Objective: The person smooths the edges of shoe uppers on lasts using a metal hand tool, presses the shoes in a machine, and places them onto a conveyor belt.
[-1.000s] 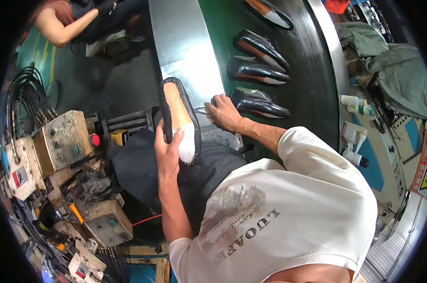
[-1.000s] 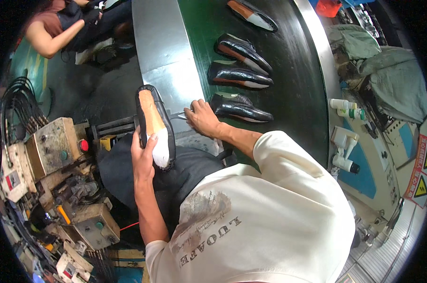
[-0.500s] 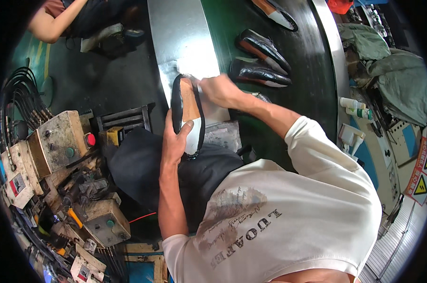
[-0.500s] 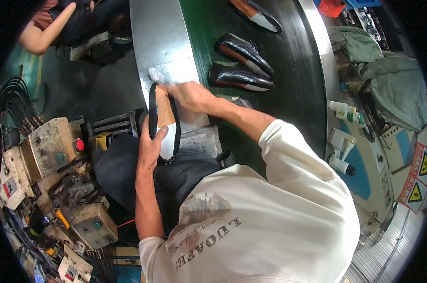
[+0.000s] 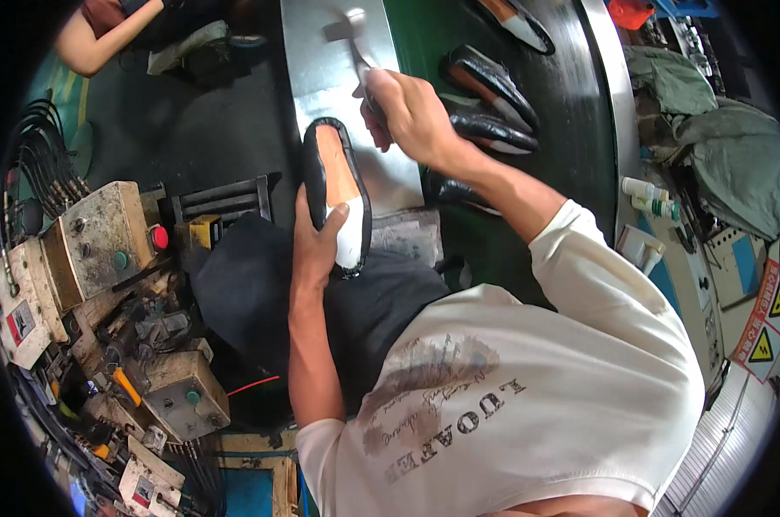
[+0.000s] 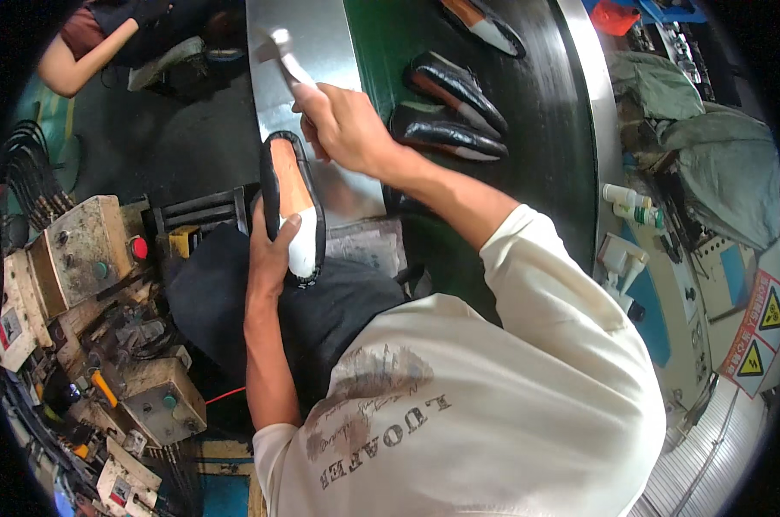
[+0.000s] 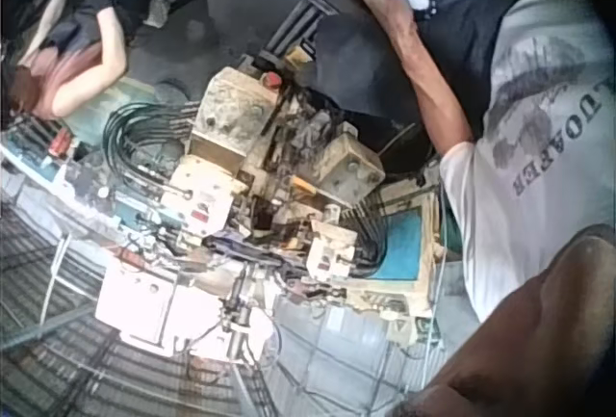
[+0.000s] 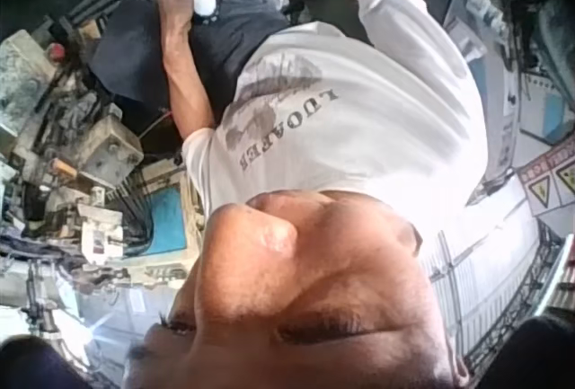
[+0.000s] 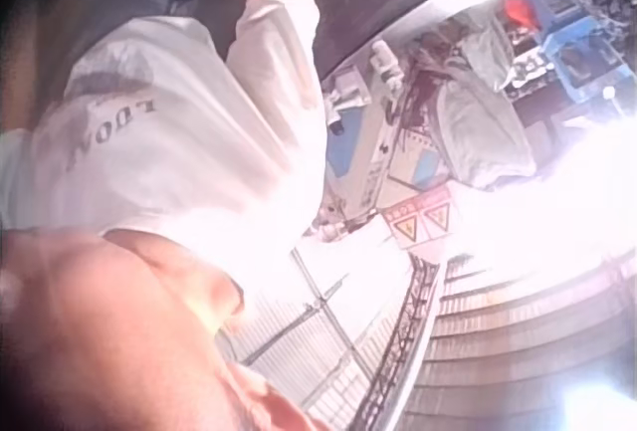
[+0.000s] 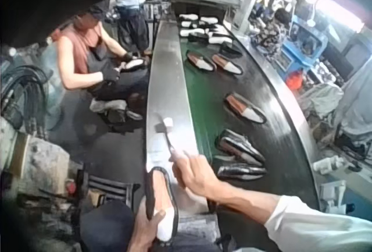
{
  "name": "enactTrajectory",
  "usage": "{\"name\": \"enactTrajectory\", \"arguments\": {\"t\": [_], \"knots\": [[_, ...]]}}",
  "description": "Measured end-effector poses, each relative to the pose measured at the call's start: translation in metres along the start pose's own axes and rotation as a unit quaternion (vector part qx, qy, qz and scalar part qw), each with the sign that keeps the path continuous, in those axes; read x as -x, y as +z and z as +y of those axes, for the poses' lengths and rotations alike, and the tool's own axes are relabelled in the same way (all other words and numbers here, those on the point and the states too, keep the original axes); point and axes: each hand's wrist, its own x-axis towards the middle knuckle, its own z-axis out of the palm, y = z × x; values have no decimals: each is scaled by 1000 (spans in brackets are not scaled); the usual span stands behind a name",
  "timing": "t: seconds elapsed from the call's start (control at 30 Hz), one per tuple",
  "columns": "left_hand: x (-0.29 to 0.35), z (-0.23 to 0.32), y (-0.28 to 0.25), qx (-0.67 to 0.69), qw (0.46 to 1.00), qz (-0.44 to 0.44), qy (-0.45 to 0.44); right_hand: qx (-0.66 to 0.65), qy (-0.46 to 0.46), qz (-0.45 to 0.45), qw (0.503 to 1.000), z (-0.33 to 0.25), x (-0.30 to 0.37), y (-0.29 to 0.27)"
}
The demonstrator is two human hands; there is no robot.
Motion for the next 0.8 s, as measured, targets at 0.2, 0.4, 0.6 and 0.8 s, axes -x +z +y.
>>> {"name": "enactTrajectory", "arguments": {"t": [0.2,0.4,0.6,0.8], "knots": [[-18,-34,-3,-106,991,39,70,165,79,-187,965,32,-20,5],[1,-19,1,-59,997,39,34,173,105,-184,962,78,0,36],[-3,-20,-3,-51,997,42,48,68,13,-45,997,17,-2,24],[-15,-31,-1,-110,988,72,77,181,-30,-128,975,42,-16,18]]}}
